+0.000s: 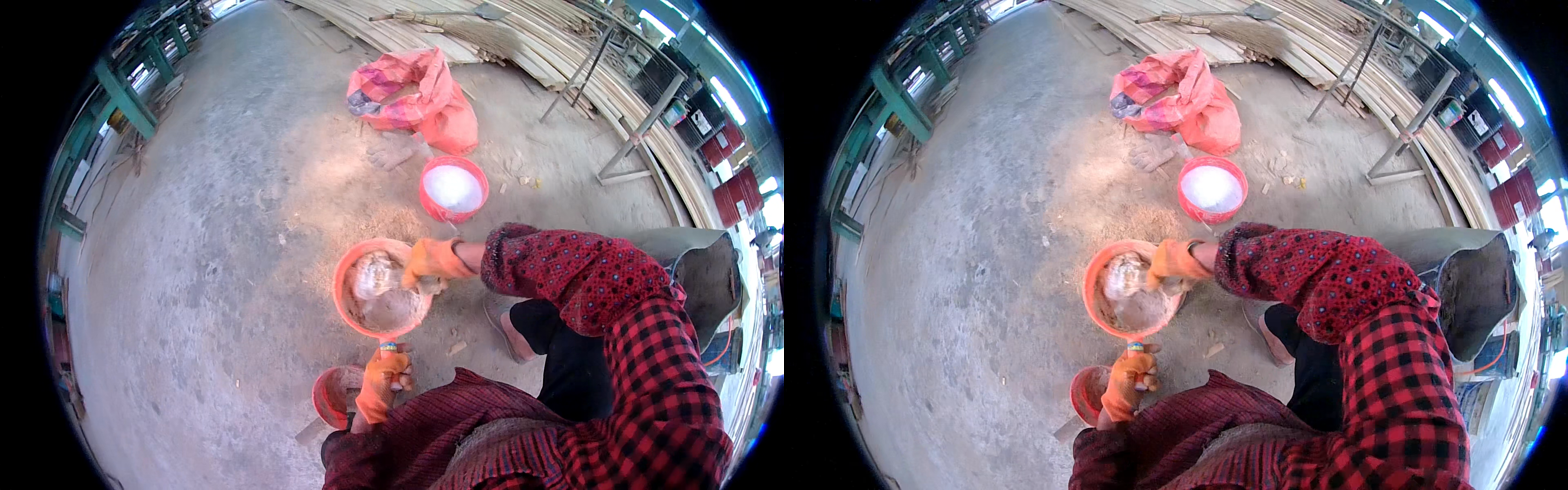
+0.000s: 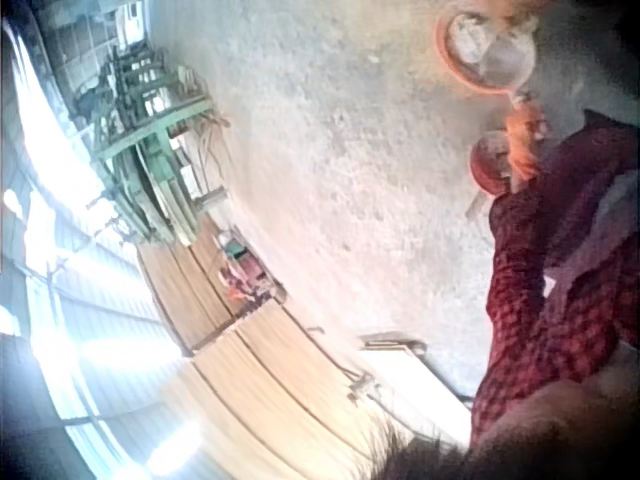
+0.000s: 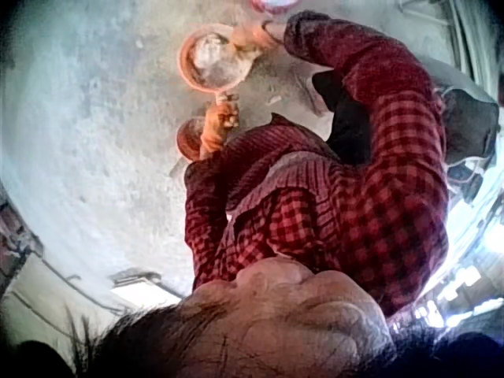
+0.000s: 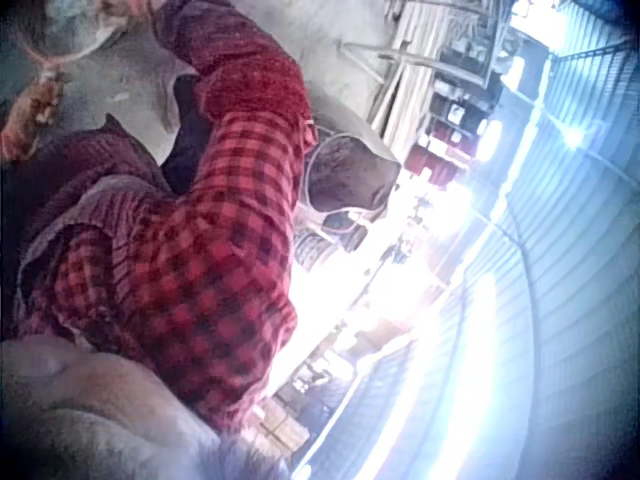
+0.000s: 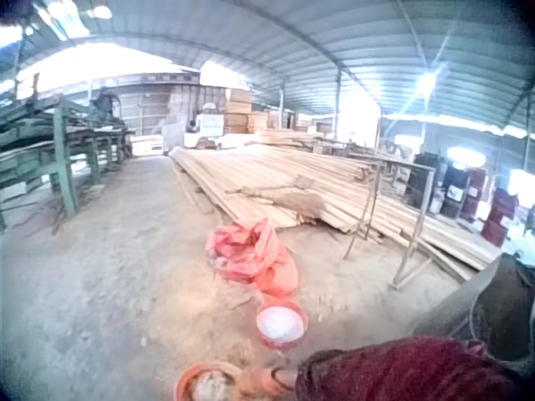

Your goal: The person scoops a white powder from a red bucket into a smaller orange bucket using a trowel. They then mix the powder with a liquid in the orange bucket using the trowel. The person walks through a workshop carrying the mixed substance and briefly picks up a yellow fruit from a pile of items before continuing to walk.

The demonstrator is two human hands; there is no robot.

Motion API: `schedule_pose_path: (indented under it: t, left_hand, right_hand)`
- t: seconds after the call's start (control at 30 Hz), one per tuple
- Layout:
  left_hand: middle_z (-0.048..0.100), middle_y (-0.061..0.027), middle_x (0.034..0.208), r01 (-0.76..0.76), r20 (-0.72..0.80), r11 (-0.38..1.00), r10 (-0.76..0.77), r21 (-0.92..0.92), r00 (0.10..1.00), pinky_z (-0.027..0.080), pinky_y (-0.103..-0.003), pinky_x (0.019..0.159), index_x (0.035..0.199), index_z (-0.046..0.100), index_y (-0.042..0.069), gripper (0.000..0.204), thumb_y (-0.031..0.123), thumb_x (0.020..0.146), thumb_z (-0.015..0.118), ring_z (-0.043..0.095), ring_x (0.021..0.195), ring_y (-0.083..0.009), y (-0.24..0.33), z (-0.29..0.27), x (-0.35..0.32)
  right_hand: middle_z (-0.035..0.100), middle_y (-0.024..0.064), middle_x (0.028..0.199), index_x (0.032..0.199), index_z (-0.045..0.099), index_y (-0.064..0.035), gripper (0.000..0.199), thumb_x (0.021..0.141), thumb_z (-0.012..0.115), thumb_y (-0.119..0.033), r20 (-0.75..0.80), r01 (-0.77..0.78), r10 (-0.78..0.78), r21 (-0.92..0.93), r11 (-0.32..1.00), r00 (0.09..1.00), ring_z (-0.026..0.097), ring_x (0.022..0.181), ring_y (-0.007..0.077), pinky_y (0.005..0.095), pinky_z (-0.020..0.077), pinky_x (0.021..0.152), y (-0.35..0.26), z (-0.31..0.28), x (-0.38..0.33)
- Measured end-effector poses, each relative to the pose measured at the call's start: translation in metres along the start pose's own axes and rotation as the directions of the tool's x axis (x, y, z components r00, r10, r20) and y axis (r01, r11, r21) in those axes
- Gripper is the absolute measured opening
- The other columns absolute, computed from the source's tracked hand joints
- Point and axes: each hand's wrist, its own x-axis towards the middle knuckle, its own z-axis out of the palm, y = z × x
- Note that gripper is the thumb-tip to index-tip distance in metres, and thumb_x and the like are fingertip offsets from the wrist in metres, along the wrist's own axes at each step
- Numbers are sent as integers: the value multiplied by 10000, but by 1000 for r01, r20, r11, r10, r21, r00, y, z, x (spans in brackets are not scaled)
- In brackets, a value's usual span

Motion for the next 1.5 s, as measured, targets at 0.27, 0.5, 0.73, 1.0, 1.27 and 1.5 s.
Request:
schedule_pose_path:
  t: [0.27,0.5,0.73,1.0,1.27,1.5]
  left_hand:
    - [566,-54,767,23,-31,961,-15,274,999,421,-321,462,998,549,28,210,125,828,627,514,544,-156,-12,13,-12]
    - [545,-38,763,101,-109,970,-78,221,991,397,-307,467,1087,580,6,291,148,837,624,509,559,-151,7,2,-25]
    - [543,-37,744,74,-242,843,68,533,968,387,-299,471,1132,567,-24,354,119,815,632,499,545,-143,1,-1,-31]
    - [510,-13,736,-81,-57,965,99,251,993,387,-273,496,1243,527,-53,439,113,847,618,465,547,-113,4,-9,-17]
    - [508,-26,728,46,2,993,-47,110,999,401,-294,486,1158,541,-2,335,100,848,617,476,533,-128,11,10,19]
    - [542,-65,751,59,-114,989,-44,136,993,405,-325,455,1048,513,9,292,69,797,648,520,536,-157,18,20,33]
  right_hand:
    - [727,142,843,900,706,-65,178,749,644,-137,232,242,-107,-703,669,967,711,762,335,465,543,610,-95,18,0]
    - [722,108,866,897,691,-56,147,795,631,-144,458,557,-319,-646,522,830,705,788,338,458,542,633,-99,49,-39]
    - [716,129,967,946,714,-127,177,785,654,-170,294,426,-321,-746,511,900,698,869,321,461,542,699,-115,-13,36]
    - [697,111,937,1038,629,-92,232,819,614,-168,126,236,-208,-692,683,970,694,895,345,465,546,717,-49,16,-39]
    - [702,103,948,1085,621,-78,318,788,639,-192,-79,78,-183,-694,716,980,697,875,332,476,540,663,-39,-16,-29]
    - [697,148,934,985,659,25,338,705,722,-153,111,296,-344,-779,553,933,695,912,286,452,552,667,-57,94,-44]
